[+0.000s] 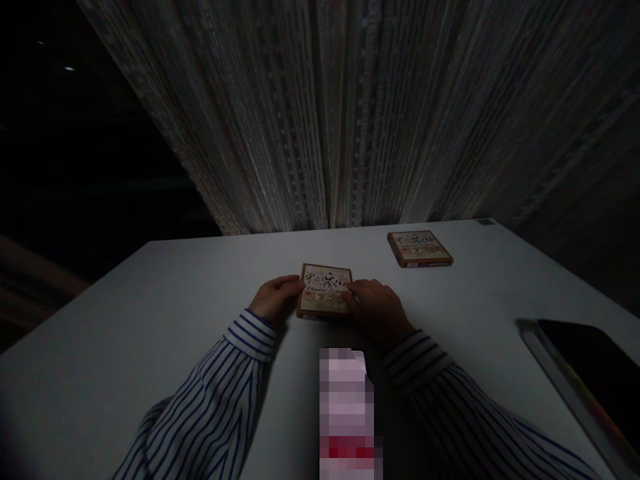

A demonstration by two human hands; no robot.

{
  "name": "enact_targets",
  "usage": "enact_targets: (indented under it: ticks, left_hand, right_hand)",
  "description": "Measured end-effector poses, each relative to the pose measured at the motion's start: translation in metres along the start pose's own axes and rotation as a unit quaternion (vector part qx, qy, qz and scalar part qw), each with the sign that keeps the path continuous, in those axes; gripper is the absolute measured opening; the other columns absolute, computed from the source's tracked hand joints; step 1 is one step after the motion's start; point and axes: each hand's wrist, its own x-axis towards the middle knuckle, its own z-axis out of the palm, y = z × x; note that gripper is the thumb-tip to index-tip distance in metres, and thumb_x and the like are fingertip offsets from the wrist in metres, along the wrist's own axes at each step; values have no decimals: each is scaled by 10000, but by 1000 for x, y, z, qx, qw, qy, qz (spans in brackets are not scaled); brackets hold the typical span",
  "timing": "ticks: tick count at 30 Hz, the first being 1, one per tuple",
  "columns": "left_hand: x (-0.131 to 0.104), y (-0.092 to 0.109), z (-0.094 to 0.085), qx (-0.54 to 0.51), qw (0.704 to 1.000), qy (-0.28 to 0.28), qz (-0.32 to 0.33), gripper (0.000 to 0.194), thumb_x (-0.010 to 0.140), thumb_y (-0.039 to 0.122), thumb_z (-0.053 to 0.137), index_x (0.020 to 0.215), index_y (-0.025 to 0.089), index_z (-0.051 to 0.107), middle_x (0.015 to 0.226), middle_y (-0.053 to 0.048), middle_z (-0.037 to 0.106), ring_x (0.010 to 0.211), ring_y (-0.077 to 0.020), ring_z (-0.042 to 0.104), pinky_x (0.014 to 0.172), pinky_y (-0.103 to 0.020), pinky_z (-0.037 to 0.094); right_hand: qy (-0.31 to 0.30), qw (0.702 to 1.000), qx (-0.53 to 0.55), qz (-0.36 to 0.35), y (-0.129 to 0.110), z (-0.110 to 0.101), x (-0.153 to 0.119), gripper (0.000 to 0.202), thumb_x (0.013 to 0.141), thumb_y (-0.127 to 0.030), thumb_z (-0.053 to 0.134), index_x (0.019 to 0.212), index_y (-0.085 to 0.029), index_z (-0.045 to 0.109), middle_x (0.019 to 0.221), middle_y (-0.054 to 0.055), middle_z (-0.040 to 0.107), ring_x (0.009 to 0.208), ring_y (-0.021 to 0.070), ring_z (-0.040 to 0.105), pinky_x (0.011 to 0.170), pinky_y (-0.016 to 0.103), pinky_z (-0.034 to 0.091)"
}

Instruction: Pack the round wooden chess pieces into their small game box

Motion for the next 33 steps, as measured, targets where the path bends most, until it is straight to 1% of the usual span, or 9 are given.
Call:
enact_targets:
  ticks: [4,7,11,14,17,22,28,33]
  left_hand:
    - [2,-2,-1,2,1000,-2,-11,257,577,92,726,813,92,624,683,-54,669,583,-135,623,601,-264,517]
    - [6,-5,-2,-7,1000,-7,-12,292,589,105,728,864,87,629,671,-55,672,579,-132,623,622,-273,527]
    - [8,-7,-3,-13,1000,-23,-17,233,619,101,706,839,70,636,677,-65,678,592,-134,629,666,-288,536]
    - [8,-7,-3,-8,999,-40,-34,232,633,108,696,855,65,643,704,-79,688,619,-148,640,652,-286,542]
    - [7,-6,-4,-2,999,-40,-38,257,632,114,698,879,71,645,702,-78,693,603,-150,641,624,-279,544]
    - [6,-5,-2,6,995,-78,-55,149,674,125,658,811,68,669,685,-87,695,627,-158,649,620,-258,539]
    - [4,-3,-1,27,995,-62,-70,130,685,124,640,799,67,664,633,-85,686,561,-161,641,560,-268,536]
    - [7,-6,-5,31,994,-81,-68,138,668,153,658,784,78,663,656,-83,687,569,-157,643,554,-254,534]
  right_hand:
    - [0,1000,1,-1,-1,-1,0,349,875,-362,338,1005,-186,610,1024,54,650,883,199,567,739,318,407]
    - [-4,1000,4,1,-1,-2,0,353,872,-355,342,1023,-177,606,1025,63,649,884,208,568,736,330,412]
    - [-9,1000,3,-1,-1,-2,1,362,872,-360,334,1023,-179,609,1040,68,645,890,209,567,743,334,412]
    - [-15,1000,1,3,-1,-3,1,361,873,-366,332,1015,-193,615,1043,63,645,889,204,568,743,326,411]
    - [-16,1000,4,6,-2,-3,2,360,872,-366,336,1021,-190,612,1042,65,644,895,209,566,744,332,409]
    - [-21,1000,7,4,-2,-4,2,362,874,-368,332,1002,-187,619,1018,69,648,889,207,564,742,324,404]
    - [-14,1000,3,2,-2,-4,1,364,874,-366,332,1021,-186,612,1022,64,649,880,201,568,736,320,409]
    - [-2,1000,26,-1,0,0,1,356,860,-358,357,1019,-175,617,1022,69,652,889,201,572,767,329,420]
